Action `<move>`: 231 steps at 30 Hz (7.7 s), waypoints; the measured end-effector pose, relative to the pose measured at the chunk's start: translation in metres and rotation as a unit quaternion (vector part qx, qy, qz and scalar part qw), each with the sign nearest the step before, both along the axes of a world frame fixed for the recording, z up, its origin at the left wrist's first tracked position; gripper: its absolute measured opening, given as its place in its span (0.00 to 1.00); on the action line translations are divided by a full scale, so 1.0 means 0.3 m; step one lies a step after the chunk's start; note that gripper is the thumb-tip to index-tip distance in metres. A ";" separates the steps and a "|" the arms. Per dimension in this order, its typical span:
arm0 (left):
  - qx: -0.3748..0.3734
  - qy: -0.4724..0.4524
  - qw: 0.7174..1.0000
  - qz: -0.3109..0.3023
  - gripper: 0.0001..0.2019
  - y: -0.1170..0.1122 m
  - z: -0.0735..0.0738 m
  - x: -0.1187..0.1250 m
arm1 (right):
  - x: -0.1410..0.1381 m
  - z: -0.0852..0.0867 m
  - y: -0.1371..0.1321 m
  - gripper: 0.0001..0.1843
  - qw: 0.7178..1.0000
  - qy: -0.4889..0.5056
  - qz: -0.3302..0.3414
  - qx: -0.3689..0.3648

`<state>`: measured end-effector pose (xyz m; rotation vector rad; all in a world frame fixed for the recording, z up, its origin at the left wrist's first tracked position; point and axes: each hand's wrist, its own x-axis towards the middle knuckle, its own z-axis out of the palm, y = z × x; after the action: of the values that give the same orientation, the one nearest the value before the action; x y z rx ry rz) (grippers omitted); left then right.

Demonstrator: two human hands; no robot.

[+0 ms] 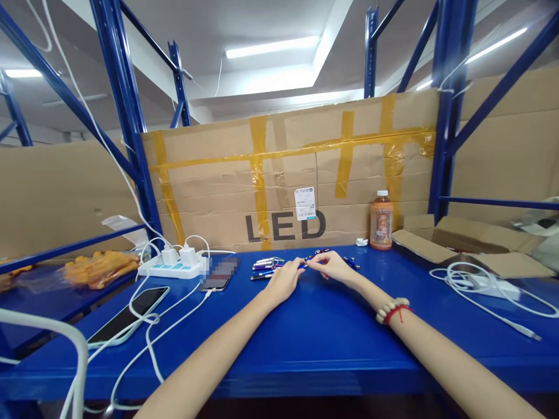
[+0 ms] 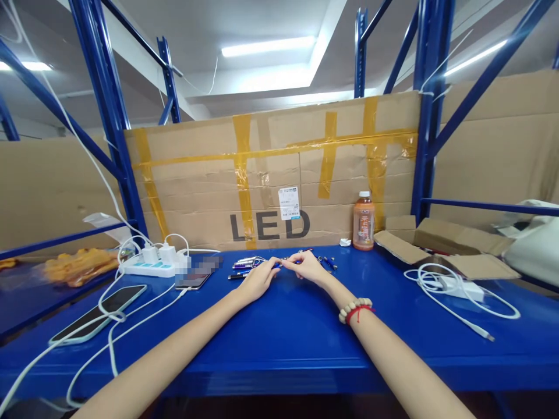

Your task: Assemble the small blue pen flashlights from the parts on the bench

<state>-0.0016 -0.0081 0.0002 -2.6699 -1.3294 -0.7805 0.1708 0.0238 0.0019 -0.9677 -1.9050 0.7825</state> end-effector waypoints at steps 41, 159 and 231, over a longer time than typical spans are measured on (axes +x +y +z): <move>-0.025 0.093 0.995 -0.006 0.11 0.048 -0.029 0.000 | 0.011 0.011 -0.013 0.29 0.964 -0.265 -0.001 0.011; -0.044 -0.087 0.995 -0.034 0.12 0.023 -0.008 -0.009 | -0.001 -0.004 0.010 0.24 0.996 0.058 0.025 -0.063; 0.049 -0.050 0.997 -0.021 0.10 0.023 -0.016 -0.004 | -0.006 -0.001 -0.011 0.20 0.990 0.068 -0.019 -0.126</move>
<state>-0.0027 -0.0011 -0.0047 -2.6226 -1.2246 -0.9691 0.1690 0.0205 0.0015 -1.0715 -1.6936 1.0581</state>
